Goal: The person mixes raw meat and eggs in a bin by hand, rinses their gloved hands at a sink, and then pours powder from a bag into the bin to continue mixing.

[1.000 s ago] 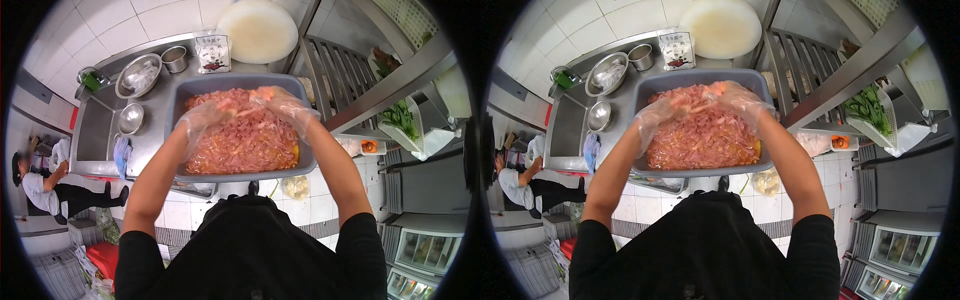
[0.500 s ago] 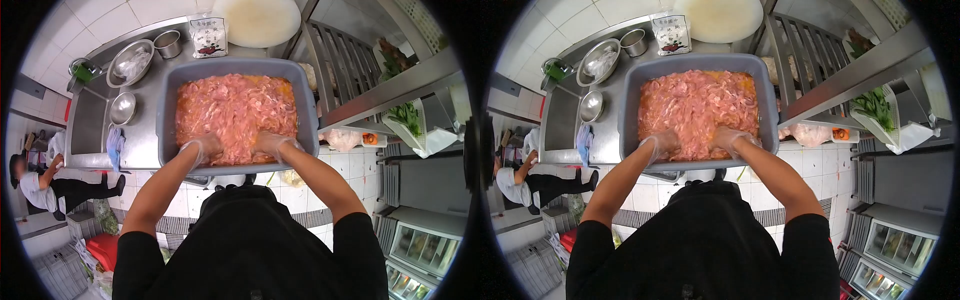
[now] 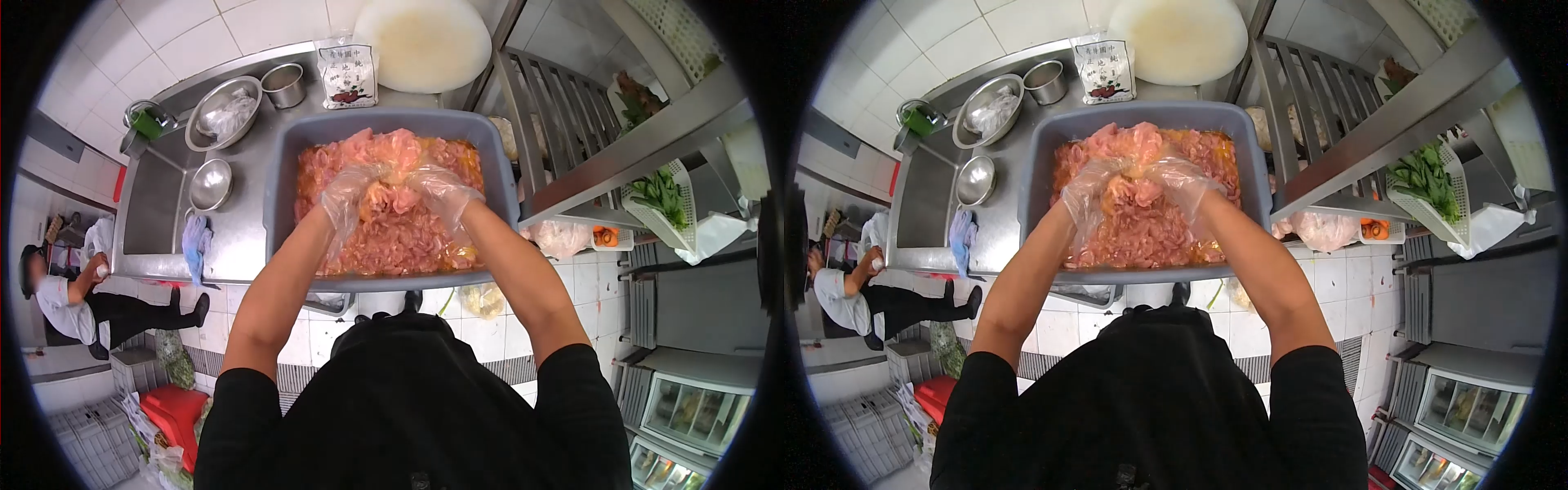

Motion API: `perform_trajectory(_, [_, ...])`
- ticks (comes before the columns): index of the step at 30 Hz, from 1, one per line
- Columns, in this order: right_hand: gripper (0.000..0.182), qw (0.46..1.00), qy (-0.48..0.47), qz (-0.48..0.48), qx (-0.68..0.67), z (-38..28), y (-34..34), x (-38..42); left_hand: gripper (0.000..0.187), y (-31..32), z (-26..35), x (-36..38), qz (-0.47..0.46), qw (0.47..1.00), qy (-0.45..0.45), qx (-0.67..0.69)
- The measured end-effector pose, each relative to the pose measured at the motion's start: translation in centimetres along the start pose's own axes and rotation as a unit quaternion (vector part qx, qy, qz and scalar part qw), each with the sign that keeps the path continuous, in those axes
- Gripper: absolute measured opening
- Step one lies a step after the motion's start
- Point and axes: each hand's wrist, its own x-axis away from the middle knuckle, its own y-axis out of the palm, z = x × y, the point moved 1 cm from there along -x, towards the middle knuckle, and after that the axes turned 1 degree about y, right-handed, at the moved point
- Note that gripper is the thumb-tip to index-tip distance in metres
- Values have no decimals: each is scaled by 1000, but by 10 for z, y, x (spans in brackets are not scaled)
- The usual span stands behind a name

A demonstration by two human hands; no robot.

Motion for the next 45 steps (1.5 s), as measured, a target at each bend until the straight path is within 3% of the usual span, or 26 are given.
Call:
perform_trajectory(2, [49, 999, -8, 21, 34, 3, -9, -24, 48, -6, 7, -13, -12, 1000, -5, -27])
perform_trajectory(6, [55, 994, 35, 24, 100, -20, -23, -31, 29, 4, 31, -24, 5, 991, 1, -132])
perform_trajectory(7, [43, 992, -12, -38, 123, -27, -27, -37, 29, 0, 31, -34, 4, 991, 2, -133])
perform_trajectory(9, [34, 983, -61, -99, 145, -42, -25, -33, 17, -9, 36, -53, -12, 882, 197, -427])
perform_trajectory(10, [29, 982, -60, -89, 157, -56, -25, -26, 17, -12, 41, -55, -13, 882, 198, -428])
perform_trajectory(12, [32, 981, -60, -79, 169, -68, -26, -19, 15, -3, 67, -45, -94, 826, 140, -538])
perform_trajectory(13, [33, 983, -55, -60, 163, -71, -32, -19, 15, -10, 68, -49, -95, 825, 141, -539])
perform_trajectory(15, [43, 983, -68, -25, 166, -76, -37, -7, 15, -23, 72, -54, -173, 883, 60, -433])
perform_trajectory(16, [43, 983, -70, -24, 166, -69, -50, -11, 15, -31, 71, -53, -173, 882, 61, -433])
perform_trajectory(18, [53, 958, -7, -4, 287, -48, -82, -28, 33, -22, 95, -21, -158, 831, -36, -532])
perform_trajectory(19, [72, 930, 136, -5, 342, -59, -79, -15, 54, -21, 109, -24, -152, 673, -169, -704])
perform_trajectory(20, [72, 930, 136, -5, 342, -45, -85, -11, 54, -47, 91, -36, -152, 673, -170, -704])
perform_trajectory(22, [92, 870, 86, 45, 484, 6, -106, -12, 74, -117, 40, -69, -127, 755, -68, -640])
perform_trajectory(23, [92, 870, 86, 43, 484, 27, -107, -15, 86, -84, 51, -29, -94, 878, -84, -461])
perform_trajectory(24, [102, 897, 92, 40, 431, 46, -106, -20, 86, -83, 27, -34, -91, 878, -84, -462])
perform_trajectory(26, [113, 921, 99, 33, 376, 61, -93, -22, 85, -94, -28, -58, -26, 961, 2, -276])
perform_trajectory(28, [115, 996, 41, -5, 82, 62, -62, -24, 76, -64, -38, -54, -16, 970, -50, -238])
perform_trajectory(29, [115, 996, 45, -5, 80, 64, -53, -24, 67, -51, -45, -51, -6, 975, -103, -198])
perform_trajectory(32, [105, 991, 71, -42, -110, 51, -27, -23, 56, -41, -66, -60, -21, 979, -158, -128])
perform_trajectory(33, [87, 993, 97, -59, -30, 34, -21, -12, 48, -11, -41, -32, 1, 989, -127, -82])
perform_trajectory(37, [89, 997, 44, 36, 45, 70, -27, -50, 40, -17, -47, -25, -60, 995, -79, -1])
perform_trajectory(39, [91, 999, -11, -39, -23, 62, -22, -56, 38, -15, -40, -26, 55, 986, -145, -54])
perform_trajectory(40, [91, 999, -13, -38, -23, 58, -24, -56, 38, -14, -35, -27, 54, 987, -144, -55])
perform_trajectory(42, [87, 990, -46, -83, -105, 22, -11, -36, 27, -16, -24, -29, 15, 998, -46, 49])
perform_trajectory(43, [87, 990, -47, -83, -105, 18, -11, -35, 27, -16, -19, -30, 15, 998, -44, 49])
perform_trajectory(45, [72, 996, -70, -29, -40, 4, -13, -36, 32, -9, 3, -28, 8, 990, 97, 102])
